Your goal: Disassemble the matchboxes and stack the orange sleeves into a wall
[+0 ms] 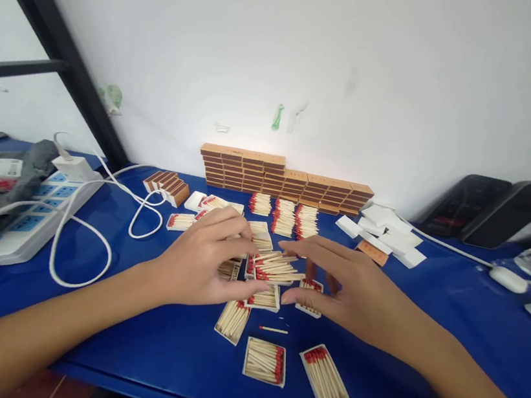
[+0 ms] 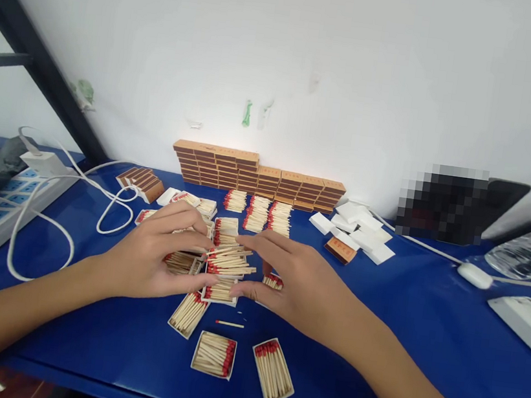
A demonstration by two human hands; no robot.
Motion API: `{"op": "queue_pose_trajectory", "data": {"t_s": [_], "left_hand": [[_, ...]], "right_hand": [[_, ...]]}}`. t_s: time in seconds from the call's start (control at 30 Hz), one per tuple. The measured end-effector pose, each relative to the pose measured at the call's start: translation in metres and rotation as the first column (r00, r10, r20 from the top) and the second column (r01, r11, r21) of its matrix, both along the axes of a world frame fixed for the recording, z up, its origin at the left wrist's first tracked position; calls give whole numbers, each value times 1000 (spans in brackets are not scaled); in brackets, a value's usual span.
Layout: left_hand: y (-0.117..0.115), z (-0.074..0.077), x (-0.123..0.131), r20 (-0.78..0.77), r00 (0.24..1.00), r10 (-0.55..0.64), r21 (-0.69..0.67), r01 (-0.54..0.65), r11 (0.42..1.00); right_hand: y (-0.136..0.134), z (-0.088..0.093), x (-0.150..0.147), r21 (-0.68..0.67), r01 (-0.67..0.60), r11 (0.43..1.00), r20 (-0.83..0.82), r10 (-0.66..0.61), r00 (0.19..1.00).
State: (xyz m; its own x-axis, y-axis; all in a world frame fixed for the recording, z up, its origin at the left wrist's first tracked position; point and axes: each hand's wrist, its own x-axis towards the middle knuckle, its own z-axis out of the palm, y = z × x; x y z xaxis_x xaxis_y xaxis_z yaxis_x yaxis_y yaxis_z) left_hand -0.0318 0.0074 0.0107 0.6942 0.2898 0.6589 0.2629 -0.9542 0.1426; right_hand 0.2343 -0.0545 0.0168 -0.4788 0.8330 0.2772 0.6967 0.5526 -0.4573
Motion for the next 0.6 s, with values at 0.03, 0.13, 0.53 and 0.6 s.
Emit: {"op": "queue_pose_trajectory", "data": {"t_s": [0.03, 0.13, 0.53, 0.6], "left_hand": [[4, 3, 1, -4, 1000, 5, -7, -5, 1000], [24, 9, 10, -75, 997, 31, -30, -34, 999], [112, 5, 16, -144, 981, 132, -97, -146, 984], [120, 2, 9, -165, 974, 155, -77, -170, 982]], "right_hand": [[2, 2, 2, 2, 14, 1000, -2, -14, 1000], [13, 6, 10, 47, 65, 997, 5, -66, 998], [31, -10, 11, 45, 100, 994, -15, -99, 995], [41, -11, -2, 39, -1, 999, -15, 1, 1000]]}}
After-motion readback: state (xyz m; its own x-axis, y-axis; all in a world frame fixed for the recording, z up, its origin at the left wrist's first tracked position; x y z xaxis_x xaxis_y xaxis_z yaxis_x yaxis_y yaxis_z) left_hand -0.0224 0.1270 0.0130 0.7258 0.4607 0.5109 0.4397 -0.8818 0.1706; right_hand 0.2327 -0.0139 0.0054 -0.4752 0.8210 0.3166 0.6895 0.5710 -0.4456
